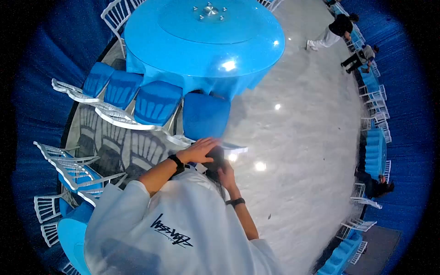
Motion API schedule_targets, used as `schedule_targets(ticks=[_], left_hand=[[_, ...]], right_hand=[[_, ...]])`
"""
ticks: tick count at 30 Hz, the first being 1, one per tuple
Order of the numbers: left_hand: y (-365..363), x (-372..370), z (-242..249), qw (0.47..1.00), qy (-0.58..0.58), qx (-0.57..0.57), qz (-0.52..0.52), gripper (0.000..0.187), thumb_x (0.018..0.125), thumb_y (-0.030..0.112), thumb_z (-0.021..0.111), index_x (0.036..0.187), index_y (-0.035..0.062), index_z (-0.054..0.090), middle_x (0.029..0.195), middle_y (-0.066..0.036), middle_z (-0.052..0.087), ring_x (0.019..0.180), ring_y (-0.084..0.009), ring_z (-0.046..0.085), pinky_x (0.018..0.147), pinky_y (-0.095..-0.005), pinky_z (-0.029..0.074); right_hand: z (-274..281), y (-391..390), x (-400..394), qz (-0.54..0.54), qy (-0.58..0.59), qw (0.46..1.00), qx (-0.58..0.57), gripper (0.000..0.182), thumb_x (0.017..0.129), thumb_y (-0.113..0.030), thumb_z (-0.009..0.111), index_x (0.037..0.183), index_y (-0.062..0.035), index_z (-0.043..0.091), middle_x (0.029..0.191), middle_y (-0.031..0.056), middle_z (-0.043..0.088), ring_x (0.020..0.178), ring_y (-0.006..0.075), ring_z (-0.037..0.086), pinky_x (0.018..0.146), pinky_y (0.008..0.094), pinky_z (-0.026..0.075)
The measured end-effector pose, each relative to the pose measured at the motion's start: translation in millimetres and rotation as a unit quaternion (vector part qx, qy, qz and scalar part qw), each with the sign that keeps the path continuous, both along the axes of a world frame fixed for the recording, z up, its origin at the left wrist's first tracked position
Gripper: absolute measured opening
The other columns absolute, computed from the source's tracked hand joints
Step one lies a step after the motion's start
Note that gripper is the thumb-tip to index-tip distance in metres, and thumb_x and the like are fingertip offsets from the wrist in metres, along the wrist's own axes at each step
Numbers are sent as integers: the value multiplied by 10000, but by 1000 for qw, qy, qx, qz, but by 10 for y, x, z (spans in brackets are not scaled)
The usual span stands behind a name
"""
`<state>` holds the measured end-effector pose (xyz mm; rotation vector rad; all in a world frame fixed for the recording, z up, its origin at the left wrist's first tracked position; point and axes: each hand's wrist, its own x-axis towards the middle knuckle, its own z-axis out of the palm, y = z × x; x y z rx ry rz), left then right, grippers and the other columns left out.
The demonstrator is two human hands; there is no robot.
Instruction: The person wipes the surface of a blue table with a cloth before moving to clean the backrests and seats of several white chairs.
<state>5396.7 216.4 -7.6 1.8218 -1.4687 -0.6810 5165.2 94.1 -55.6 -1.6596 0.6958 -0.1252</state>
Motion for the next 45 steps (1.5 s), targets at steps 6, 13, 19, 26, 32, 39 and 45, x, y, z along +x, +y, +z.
schedule_targets(ticks=[6,13,19,26,32,39,45], left_hand=[[306,46,557,986,-44,-104,-124,541,767,63,765,1299,119,682,1373,-146,674,1433,-372,536,1241,-570,361],[1191,-13,1099,991,-125,12,39,345,787,188,861,1071,81,697,1052,-98,686,1121,-330,639,1054,-472,458],[1315,-384,1274,982,-26,70,172,282,921,214,833,1054,23,675,1010,-124,699,1089,-355,671,998,-467,524],[1155,-651,1432,775,530,-98,329,387,1037,160,748,1362,15,596,1219,-75,720,1084,-154,707,928,-296,576],[1222,-1036,1782,684,585,-114,421,562,1003,125,776,1493,49,512,1320,-104,689,1180,-213,723,957,-334,592],[1571,-1399,2083,829,88,188,520,631,956,373,840,1435,23,623,1410,-258,675,1344,-375,646,1074,-410,522],[1164,-1819,1921,935,-2,18,354,711,869,206,872,1495,48,576,1530,-236,589,1404,-436,577,1164,-454,487]], right_hand=[[1484,172,563,188,-18,976,-104,201,1023,-88,708,1186,24,745,970,154,795,814,180,699,770,373,573],[2007,-120,568,361,39,881,-304,461,827,-164,890,1231,-42,705,1035,192,768,961,433,725,819,480,576],[1992,-393,398,329,109,926,-153,323,926,-207,816,1173,-45,685,857,188,747,866,403,725,764,484,563],[2064,-283,437,219,-248,850,-410,544,788,-28,869,1296,-88,684,1194,162,701,1099,395,667,924,473,546],[1774,176,309,319,-315,843,-298,458,715,23,848,1153,-50,736,1087,153,749,981,387,705,859,485,559],[1668,175,128,352,-290,864,-213,341,812,65,757,1138,-34,748,969,194,770,845,425,717,739,491,571],[1782,293,95,364,-154,878,-268,101,933,-112,716,1032,-97,718,831,203,729,815,450,705,705,566,545]])
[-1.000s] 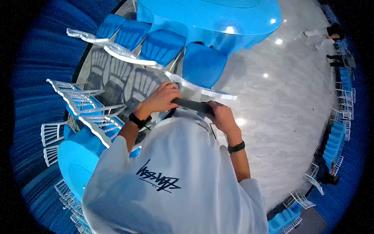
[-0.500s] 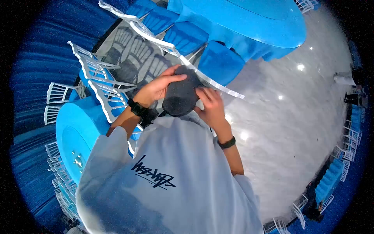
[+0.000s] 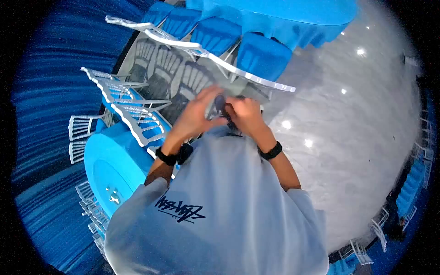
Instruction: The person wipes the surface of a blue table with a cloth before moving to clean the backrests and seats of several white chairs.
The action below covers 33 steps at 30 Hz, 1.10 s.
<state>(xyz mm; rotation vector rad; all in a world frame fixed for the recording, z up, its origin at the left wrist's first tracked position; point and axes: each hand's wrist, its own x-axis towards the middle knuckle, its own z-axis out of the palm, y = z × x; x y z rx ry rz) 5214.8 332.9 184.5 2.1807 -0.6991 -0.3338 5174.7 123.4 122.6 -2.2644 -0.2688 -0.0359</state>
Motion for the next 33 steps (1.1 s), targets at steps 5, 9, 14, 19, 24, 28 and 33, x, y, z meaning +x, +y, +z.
schedule_targets(ticks=[5,9,14,19,24,28,33], left_hand=[[-377,13,-211,999,17,0,33,524,823,-19,720,1338,50,652,1332,-208,669,1234,-445,651,1018,-489,549],[-234,207,-343,994,-13,83,66,338,802,-63,661,1114,56,710,1213,-126,687,1071,-420,695,885,-512,564],[-41,304,-467,985,-121,120,9,180,824,-4,668,974,50,752,1102,-96,710,968,-391,705,845,-495,572],[83,360,-538,982,-25,185,-27,187,876,33,648,1014,52,773,1071,-115,746,973,-403,713,848,-506,574],[343,949,-834,986,-23,128,-104,241,848,-6,676,1066,18,773,1079,-182,755,963,-412,722,854,-478,581],[211,1956,-1029,969,219,29,-114,286,832,-46,737,1108,16,779,1081,-146,787,973,-322,736,870,-422,583],[-430,2603,-1100,979,-137,151,-8,447,827,27,822,1260,20,710,1203,-193,767,1101,-398,738,936,-458,587]], right_hand=[[87,39,37,-21,54,994,91,177,917,-134,747,1082,-87,701,902,192,748,819,457,697,703,537,542],[159,-170,19,11,44,997,65,236,917,-172,761,1134,-99,704,851,210,722,809,460,694,724,548,549],[-557,-547,-268,51,118,989,-78,279,917,-95,708,1197,-95,703,1012,181,733,969,414,702,815,514,547],[-885,-859,-586,-2,124,973,-195,281,899,-29,639,1153,-114,724,1037,105,672,1074,322,676,942,456,500],[-704,-1205,-367,-25,90,967,-236,181,929,-52,617,1071,-104,716,1027,113,679,1015,338,684,896,461,515],[-436,-1516,330,-70,54,954,-286,239,976,-131,638,1208,-103,688,1093,148,668,1064,370,667,949,495,502],[-512,-1406,910,-188,-148,910,-338,510,949,-96,646,1457,-118,603,1315,161,656,1211,384,630,1067,520,476]])
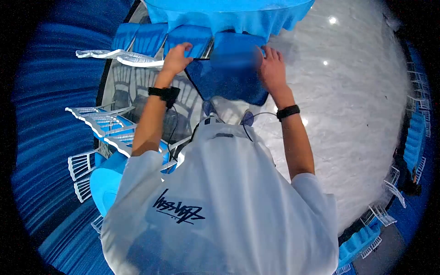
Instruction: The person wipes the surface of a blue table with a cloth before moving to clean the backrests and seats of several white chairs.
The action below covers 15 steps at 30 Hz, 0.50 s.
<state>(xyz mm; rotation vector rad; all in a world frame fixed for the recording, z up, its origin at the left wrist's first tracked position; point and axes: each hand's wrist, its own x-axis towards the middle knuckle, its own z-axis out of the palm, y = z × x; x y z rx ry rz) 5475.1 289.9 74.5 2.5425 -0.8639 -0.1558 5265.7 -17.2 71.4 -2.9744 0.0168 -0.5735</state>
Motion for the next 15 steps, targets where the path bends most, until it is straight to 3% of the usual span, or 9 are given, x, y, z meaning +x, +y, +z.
schedule_targets(ticks=[2,4,5,8,9,12,13,14,15], left_hand=[[-277,-176,-93,997,-47,-26,51,450,828,95,849,1252,39,708,1217,-210,745,1135,-444,699,964,-498,577],[-364,-482,-491,998,-27,-58,-25,472,825,159,855,1260,54,704,1228,-205,721,1180,-424,672,997,-498,559],[-406,-692,-513,998,13,16,-58,564,792,176,875,1307,58,676,1264,-174,704,1235,-392,647,1081,-485,507],[-229,-1072,-1007,976,-136,75,-151,653,744,167,890,1338,63,642,1325,-133,666,1313,-344,593,1163,-491,422],[-214,-1087,-1079,977,-130,72,-155,681,732,164,893,1354,66,633,1343,-124,654,1329,-332,576,1175,-494,400],[-237,-1050,-1001,979,-88,75,-167,742,707,157,897,1388,75,613,1378,-106,630,1356,-304,548,1192,-499,363],[-256,-1015,-1015,980,-61,86,-171,746,705,155,896,1390,76,611,1377,-106,631,1351,-300,552,1183,-497,370],[-271,-960,-1042,979,-34,99,-174,751,702,153,894,1393,78,610,1376,-106,633,1346,-296,556,1175,-496,377],[-294,-872,-1080,974,-51,104,-195,672,726,148,879,1354,93,650,1272,-118,701,1233,-314,648,1053,-494,495]], right_hand=[[-183,225,-48,-13,10,999,51,568,960,-110,663,1520,-113,563,1377,160,644,1244,380,617,1096,510,473],[-595,418,-239,25,79,991,101,693,828,-115,794,1481,-50,569,1449,182,619,1302,388,603,1181,537,425],[-832,525,-387,33,100,990,99,723,812,-132,817,1483,-42,565,1428,186,623,1304,390,604,1198,537,411],[-964,659,-488,16,123,988,88,704,781,-163,856,1419,-32,589,1364,192,641,1312,389,604,1205,532,403],[-966,684,-470,4,124,989,83,680,774,-169,865,1386,-31,602,1343,193,648,1315,388,603,1199,530,406],[-1054,675,-196,-30,227,965,127,546,781,-195,869,1247,-46,627,1248,189,689,1252,376,642,1124,522,456],[-1176,654,-89,-27,215,971,102,340,814,-209,825,1079,-65,669,1098,177,744,1080,379,715,954,525,537],[-1243,622,20,-25,256,961,97,279,828,-207,799,1042,-70,684,1046,177,748,1017,384,723,902,530,548],[-1318,605,113,-25,297,950,94,221,842,-205,773,1004,-74,699,994,177,752,954,389,732,850,536,558]])
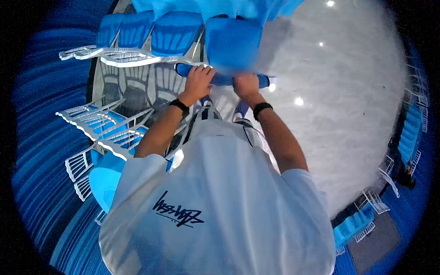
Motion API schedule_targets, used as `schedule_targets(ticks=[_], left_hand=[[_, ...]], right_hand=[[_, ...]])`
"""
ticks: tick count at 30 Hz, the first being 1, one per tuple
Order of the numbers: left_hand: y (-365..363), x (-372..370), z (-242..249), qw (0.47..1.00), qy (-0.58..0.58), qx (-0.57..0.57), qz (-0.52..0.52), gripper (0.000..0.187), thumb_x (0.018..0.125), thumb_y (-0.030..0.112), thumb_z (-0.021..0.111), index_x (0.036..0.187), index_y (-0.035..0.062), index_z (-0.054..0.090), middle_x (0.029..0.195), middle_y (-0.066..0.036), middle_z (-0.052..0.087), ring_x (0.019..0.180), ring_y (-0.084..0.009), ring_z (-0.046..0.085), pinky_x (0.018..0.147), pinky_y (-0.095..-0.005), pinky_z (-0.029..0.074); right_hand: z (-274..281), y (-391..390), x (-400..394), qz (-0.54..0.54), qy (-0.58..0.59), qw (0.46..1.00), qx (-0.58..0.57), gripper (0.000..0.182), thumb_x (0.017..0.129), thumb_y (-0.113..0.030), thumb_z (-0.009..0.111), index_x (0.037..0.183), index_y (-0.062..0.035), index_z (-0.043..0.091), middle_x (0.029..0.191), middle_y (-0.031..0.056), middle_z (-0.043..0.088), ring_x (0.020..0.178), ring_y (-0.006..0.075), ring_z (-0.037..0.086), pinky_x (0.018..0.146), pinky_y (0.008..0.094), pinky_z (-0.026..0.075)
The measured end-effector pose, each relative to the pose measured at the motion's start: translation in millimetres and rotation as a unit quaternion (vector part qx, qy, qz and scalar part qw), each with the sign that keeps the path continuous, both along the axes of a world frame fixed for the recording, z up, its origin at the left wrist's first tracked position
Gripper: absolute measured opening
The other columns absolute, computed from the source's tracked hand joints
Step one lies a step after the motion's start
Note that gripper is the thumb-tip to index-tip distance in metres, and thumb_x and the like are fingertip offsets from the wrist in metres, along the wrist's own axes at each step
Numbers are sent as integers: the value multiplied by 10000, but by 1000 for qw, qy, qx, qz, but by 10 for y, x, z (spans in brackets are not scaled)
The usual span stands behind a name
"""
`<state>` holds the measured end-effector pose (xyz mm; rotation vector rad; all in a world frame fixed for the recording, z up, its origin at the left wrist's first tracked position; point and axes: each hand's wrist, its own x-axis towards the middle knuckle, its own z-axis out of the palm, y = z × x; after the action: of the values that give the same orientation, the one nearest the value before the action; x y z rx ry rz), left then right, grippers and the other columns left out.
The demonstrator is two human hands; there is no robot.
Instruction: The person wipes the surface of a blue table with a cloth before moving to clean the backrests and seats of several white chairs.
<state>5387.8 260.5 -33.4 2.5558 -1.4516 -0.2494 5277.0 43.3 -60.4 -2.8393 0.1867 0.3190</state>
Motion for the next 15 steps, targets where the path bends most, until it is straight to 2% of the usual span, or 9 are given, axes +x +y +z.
schedule_targets(ticks=[1,2,3,4,8,10,12,13,15], left_hand=[[-54,108,28,999,25,43,-9,614,736,144,866,1315,95,671,1208,-125,722,1169,-329,676,987,-499,524],[-145,217,93,995,53,86,-22,556,746,139,853,1277,97,693,1144,-132,743,1106,-343,704,920,-504,554],[-205,298,40,988,81,129,-38,499,756,134,840,1238,100,715,1080,-139,764,1042,-358,732,853,-509,583],[-212,390,-197,991,65,81,-89,398,753,121,806,1147,97,752,943,-171,772,924,-405,752,741,-538,598],[-425,660,-66,947,197,191,-166,381,712,112,777,1088,62,741,979,-216,771,989,-429,749,838,-556,600],[-475,759,-256,931,219,191,-220,411,717,198,832,1085,43,733,1010,-240,766,994,-458,740,861,-564,595],[-502,786,-234,917,258,193,-234,537,722,350,910,1114,37,719,1035,-255,761,1008,-477,732,881,-571,591],[-517,756,-137,931,240,161,-223,260,709,91,772,963,34,760,977,-218,779,956,-439,754,834,-555,607],[-577,732,-85,928,234,200,-211,240,721,106,776,949,35,760,1006,-223,779,966,-442,753,834,-556,610]], right_hand=[[-50,3,62,1,43,999,0,169,856,-202,746,967,-78,714,942,177,756,892,395,740,798,541,568],[-38,-28,82,33,25,999,-8,95,877,-168,676,889,-91,732,871,191,748,845,405,746,735,546,579],[23,-60,115,57,38,998,3,89,866,-159,684,899,-91,732,879,199,750,864,397,750,745,528,587],[-2,-80,139,73,45,996,13,93,852,-160,700,904,-91,734,892,197,756,875,394,754,753,519,594],[300,-92,321,84,156,984,30,155,816,-163,742,948,-82,754,943,191,776,932,381,769,806,495,616],[312,-84,403,91,195,976,28,198,811,-152,766,995,-77,772,972,175,787,961,370,776,836,472,624],[137,-152,407,125,188,973,46,183,801,-170,764,952,-67,758,922,184,778,918,390,767,814,490,613],[82,-171,401,146,176,972,58,178,796,-178,762,930,-62,751,897,188,773,897,401,762,803,499,608],[123,-219,437,172,175,968,56,213,767,-152,789,951,-54,743,906,179,778,908,393,767,815,488,605]])
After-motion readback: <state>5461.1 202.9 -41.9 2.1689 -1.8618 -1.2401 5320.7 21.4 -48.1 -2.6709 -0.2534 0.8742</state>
